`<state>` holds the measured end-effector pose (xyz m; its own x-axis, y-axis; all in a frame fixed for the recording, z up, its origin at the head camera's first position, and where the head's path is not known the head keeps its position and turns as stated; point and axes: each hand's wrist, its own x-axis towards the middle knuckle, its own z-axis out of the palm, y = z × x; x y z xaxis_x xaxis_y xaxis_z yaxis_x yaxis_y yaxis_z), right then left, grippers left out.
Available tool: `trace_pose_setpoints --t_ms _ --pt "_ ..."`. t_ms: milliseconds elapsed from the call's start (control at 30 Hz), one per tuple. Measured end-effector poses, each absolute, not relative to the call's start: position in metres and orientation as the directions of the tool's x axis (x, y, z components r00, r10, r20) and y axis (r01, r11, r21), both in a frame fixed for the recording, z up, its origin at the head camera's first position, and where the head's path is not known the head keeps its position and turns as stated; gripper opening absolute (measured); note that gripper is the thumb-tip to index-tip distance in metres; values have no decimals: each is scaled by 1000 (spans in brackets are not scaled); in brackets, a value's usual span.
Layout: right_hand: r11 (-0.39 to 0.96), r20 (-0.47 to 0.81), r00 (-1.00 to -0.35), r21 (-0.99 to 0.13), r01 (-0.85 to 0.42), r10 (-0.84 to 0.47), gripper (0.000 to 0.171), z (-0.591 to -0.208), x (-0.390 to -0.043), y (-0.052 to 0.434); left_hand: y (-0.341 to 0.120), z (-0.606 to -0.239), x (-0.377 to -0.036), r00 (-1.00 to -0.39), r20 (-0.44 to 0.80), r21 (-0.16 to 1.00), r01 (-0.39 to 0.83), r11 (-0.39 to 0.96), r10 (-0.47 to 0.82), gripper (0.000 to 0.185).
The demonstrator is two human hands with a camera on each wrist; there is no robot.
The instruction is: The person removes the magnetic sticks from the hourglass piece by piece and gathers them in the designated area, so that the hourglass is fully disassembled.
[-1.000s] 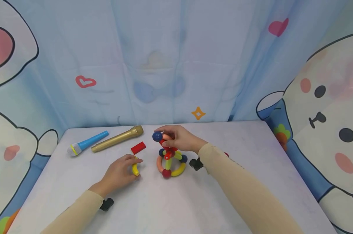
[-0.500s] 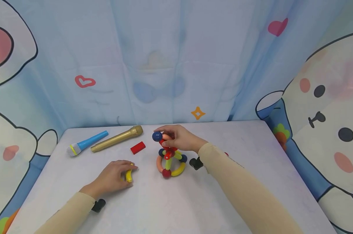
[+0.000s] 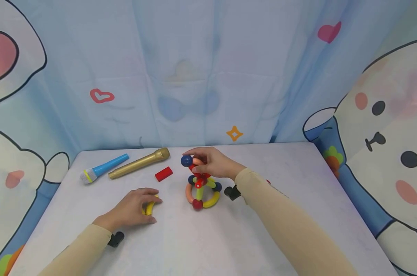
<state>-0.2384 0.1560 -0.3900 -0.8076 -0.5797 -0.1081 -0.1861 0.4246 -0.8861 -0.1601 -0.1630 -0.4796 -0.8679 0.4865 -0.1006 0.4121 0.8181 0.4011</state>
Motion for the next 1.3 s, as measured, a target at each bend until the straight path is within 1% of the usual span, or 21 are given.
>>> trace_pose_setpoints --t_ms 100,200,333,433,567,667,800,900,1067,1200,1300 --pt "425 -113 -809 -888 -178 -577 51 -389 -238 157 -158 -471 -162 -870 -86 405 415 815 486 51" --pt "423 -114 -810 -889 -175 -575 52 -388 -238 157 -149 -458 -165 -881 -50 435 405 804 471 52" --pt "437 -117 -819 -882 -174 -561 53 -388 -238 158 -127 -439 -172 -899 26 527 384 758 437 56" --pt "439 -124 -825 -884 -160 -551 55 -389 -238 158 -107 -425 -177 -905 111 616 387 686 411 60" --pt "419 -122 -825 -896 -148 -552 57 -389 -238 159 -85 -412 -184 -884 244 697 446 561 400 59" --pt "393 -117 -821 -909 -138 -559 57 -390 -238 160 -73 -409 -190 -859 328 713 498 494 393 55" --pt "358 -114 -813 -926 -122 -571 57 -391 -238 160 -67 -410 -193 -844 387 712 529 461 371 49" --pt "372 -107 -816 -918 -139 -568 56 -391 -237 161 -65 -410 -194 -844 402 717 531 451 355 48" --pt "441 -81 -835 -874 -203 -545 51 -398 -234 165 -64 -411 -194 -853 398 752 514 413 337 49" --pt "460 -42 -849 -854 -242 -526 50 -403 -230 171 -61 -411 -195 -874 363 798 470 378 322 50" --pt "455 -54 -864 -865 -210 -501 53 -404 -225 173 -59 -412 -196 -896 309 829 418 371 319 53"
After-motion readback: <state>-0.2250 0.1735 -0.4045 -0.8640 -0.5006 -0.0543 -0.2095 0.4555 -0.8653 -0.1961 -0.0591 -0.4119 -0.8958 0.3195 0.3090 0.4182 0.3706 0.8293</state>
